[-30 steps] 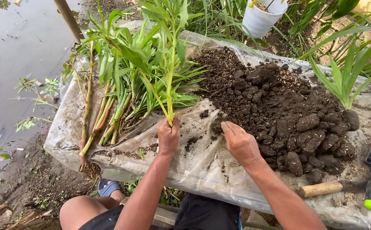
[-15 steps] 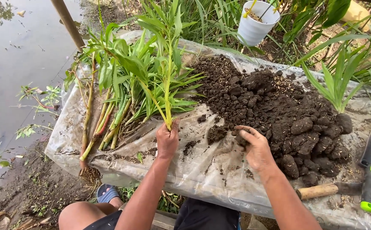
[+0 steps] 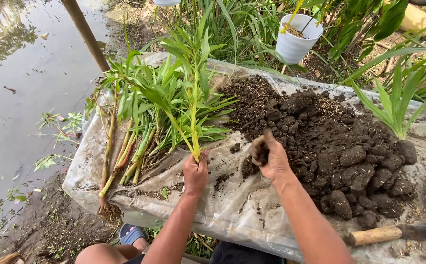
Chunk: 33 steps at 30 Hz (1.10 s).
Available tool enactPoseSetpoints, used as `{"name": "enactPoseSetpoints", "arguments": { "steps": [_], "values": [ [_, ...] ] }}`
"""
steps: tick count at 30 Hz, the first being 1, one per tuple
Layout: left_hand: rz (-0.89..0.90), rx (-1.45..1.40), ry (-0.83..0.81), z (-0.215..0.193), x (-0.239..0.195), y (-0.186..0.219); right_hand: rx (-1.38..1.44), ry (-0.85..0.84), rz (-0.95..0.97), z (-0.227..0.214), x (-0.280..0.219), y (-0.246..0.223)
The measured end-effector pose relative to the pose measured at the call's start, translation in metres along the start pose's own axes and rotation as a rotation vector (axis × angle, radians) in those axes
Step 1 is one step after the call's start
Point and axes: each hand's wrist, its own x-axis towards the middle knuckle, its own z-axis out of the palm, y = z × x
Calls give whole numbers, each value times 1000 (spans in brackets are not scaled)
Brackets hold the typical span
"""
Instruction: The person holds a green plant cutting and repeatedly packs dark soil around its base by hand, forming a compact soil ball. The person continues to add and compress soil around the cutting's stem while seated beside a water body.
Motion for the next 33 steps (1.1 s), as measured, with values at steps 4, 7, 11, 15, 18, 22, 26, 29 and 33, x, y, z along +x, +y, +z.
{"name": "enactPoseSetpoints", "arguments": {
  "steps": [4,7,11,15,18,22,26,29,33],
  "values": [
    [2,28,-14,0,-2,0,-78,-32,-176,9,-12,-10],
    [-1,36,-13,0,-2,8,-108,-106,-319,9,-8,-12],
    [11,36,-8,2,-1,-4,27,-189,-144,3,-4,-10],
    [-1,28,-5,3,-3,4,43,-235,-25,29,-37,-27],
    [-1,14,-4,0,0,0,87,-150,75,19,-27,-9],
    [-9,14,3,4,-2,8,92,-152,157,26,-35,-16],
    [-2,19,12,3,-2,14,5,-163,119,27,-33,-5],
    [3,24,20,3,-2,15,-48,-92,78,21,-28,10],
    [-5,-7,15,1,-1,18,-186,-95,-196,17,-19,23]
  ]
}}
